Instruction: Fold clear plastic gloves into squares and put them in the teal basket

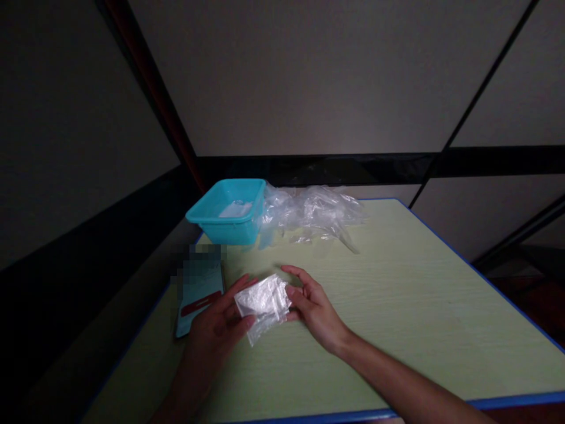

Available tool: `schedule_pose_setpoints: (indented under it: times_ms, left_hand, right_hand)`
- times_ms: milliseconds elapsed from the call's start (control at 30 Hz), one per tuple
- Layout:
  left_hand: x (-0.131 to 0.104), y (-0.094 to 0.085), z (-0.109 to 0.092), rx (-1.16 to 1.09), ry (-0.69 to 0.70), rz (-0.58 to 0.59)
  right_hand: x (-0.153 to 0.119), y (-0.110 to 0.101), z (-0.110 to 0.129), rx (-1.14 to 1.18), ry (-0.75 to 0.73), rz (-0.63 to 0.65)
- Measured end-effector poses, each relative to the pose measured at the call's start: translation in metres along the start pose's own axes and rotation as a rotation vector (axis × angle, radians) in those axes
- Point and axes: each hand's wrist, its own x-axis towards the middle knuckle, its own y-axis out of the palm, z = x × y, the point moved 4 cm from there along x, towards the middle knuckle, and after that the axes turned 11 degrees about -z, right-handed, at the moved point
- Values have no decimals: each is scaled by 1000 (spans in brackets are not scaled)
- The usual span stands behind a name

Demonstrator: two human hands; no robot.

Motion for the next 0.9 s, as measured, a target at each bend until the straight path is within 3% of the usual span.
schedule_pose_setpoints:
  times_ms: [333,900]
  left_hand:
    - [0,1,-3,-48,-22,-9]
    - [1,2,-1,-64,-38,-14]
  right_hand:
    - [-4,3,-2,-50,-12,88]
    - [-2,4,6,-194,-95,56]
